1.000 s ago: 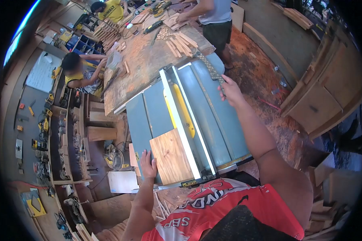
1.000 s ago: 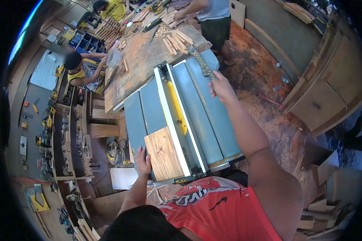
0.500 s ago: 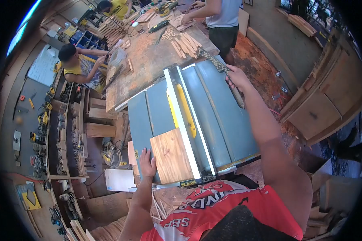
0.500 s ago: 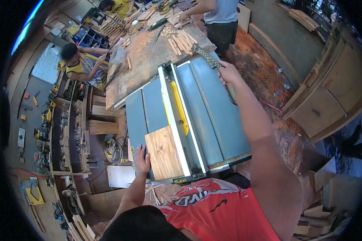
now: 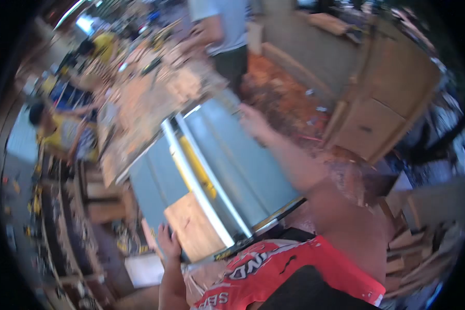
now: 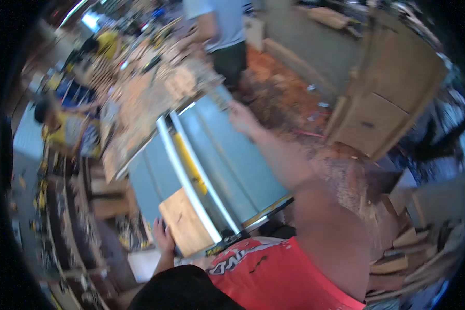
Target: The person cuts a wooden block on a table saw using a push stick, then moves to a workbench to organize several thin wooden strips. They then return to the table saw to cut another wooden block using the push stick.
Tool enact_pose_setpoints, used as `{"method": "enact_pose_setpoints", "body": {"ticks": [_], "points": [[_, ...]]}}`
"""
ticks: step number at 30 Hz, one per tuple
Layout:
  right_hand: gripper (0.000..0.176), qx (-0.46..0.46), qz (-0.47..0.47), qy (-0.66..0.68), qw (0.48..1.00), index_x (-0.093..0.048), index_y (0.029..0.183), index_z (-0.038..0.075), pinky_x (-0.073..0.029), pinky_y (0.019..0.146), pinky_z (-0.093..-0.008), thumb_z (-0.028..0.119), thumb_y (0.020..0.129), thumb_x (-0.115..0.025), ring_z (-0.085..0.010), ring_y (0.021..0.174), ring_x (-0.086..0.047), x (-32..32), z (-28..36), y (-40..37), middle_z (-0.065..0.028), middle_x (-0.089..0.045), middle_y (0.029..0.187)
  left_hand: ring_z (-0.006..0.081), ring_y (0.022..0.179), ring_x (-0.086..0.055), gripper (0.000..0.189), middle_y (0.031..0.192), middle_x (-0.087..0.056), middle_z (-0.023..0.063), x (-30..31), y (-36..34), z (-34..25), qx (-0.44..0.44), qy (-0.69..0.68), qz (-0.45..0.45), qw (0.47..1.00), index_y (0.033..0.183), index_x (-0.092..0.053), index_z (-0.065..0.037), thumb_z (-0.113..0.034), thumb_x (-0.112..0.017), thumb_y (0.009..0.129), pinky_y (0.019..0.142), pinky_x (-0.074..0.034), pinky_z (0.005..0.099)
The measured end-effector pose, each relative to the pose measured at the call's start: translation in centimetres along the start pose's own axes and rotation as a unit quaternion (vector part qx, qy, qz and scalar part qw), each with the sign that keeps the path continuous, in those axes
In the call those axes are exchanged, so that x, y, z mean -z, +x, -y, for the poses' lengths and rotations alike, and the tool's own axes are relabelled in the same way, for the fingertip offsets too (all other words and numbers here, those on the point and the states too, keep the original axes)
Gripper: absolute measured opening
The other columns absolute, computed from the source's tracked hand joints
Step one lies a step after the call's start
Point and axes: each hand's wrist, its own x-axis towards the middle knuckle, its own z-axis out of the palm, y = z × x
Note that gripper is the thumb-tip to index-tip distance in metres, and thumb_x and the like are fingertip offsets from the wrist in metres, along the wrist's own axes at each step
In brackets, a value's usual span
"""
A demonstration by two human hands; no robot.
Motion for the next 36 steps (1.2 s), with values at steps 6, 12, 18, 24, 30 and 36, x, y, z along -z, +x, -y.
{"method": "enact_pose_setpoints", "body": {"ticks": [6, 12, 18, 24, 30, 36], "points": [[0.049, 0.105, -0.057, -0.129, 0.984, -0.050, 0.140, 0.010, -0.046, 0.052, -0.0283, 0.014, 0.092, -0.057, -0.0099, 0.060, -0.055, 0.6, -0.4, -7.5, -0.0039, -0.061, 0.084, 0.0455, 0.134, -0.040, 0.053, 0.146, -0.044, 0.0272, -0.3, 0.0, 0.7, -0.012, 0.008, 0.015, 1.000, 0.135, -0.051, 0.003, -0.034, -0.049, 0.097, 0.112, -0.029, 0.0524], [0.052, -0.078, 0.003, -0.061, 0.995, -0.050, 0.140, 0.007, -0.053, 0.073, -0.0325, 0.024, 0.093, -0.066, -0.0130, 0.083, -0.062, 1.3, -1.3, -18.1, -0.0091, -0.063, 0.115, 0.0454, 0.134, -0.040, 0.053, 0.145, -0.045, 0.0264, -4.3, -0.5, 6.0, -0.086, 0.056, -0.021, 0.995, 0.136, -0.051, 0.002, -0.036, -0.046, 0.099, 0.112, -0.029, 0.0531], [0.052, 0.054, -0.037, -0.097, 0.993, -0.052, 0.134, -0.001, -0.044, 0.103, -0.0371, 0.023, 0.091, -0.068, -0.0209, 0.118, -0.057, -0.6, -4.0, -20.4, -0.0137, -0.061, 0.126, 0.0452, 0.135, -0.039, 0.053, 0.145, -0.045, 0.0261, -1.0, -0.4, 3.2, -0.009, 0.015, 0.034, 0.999, 0.136, -0.050, 0.002, -0.036, -0.045, 0.100, 0.112, -0.029, 0.0536], [0.052, 0.067, -0.034, -0.111, 0.991, -0.049, 0.138, 0.007, -0.045, 0.051, -0.0262, 0.028, 0.094, -0.066, -0.0071, 0.057, -0.052, -0.3, -4.4, -20.0, -0.0026, -0.062, 0.091, 0.0448, 0.136, -0.038, 0.053, 0.146, -0.044, 0.0264, 0.1, -0.2, 0.2, -0.005, 0.011, 0.020, 1.000, 0.136, -0.050, 0.003, -0.036, -0.046, 0.100, 0.113, -0.028, 0.0535], [0.050, -0.012, -0.071, -0.116, 0.991, -0.053, 0.134, 0.002, -0.046, 0.101, -0.0370, 0.026, 0.092, -0.067, -0.0230, 0.118, -0.058, -1.1, -2.5, -21.3, -0.0152, -0.062, 0.125, 0.0443, 0.137, -0.037, 0.055, 0.146, -0.044, 0.0263, 0.2, -0.1, 0.3, 0.005, -0.003, 0.036, 0.999, 0.137, -0.050, 0.003, -0.037, -0.047, 0.099, 0.114, -0.026, 0.0538], [0.051, 0.001, -0.131, -0.213, 0.968, -0.054, 0.132, 0.002, -0.044, 0.104, -0.0382, 0.027, 0.090, -0.068, -0.0282, 0.121, -0.058, -1.9, -2.3, -22.2, -0.0178, -0.061, 0.127, 0.0419, 0.140, -0.034, 0.057, 0.148, -0.042, 0.0255, -1.0, -0.7, 2.2, -0.021, -0.036, -0.002, 0.999, 0.141, -0.046, 0.000, -0.034, -0.054, 0.096, 0.115, -0.022, 0.0545]]}}
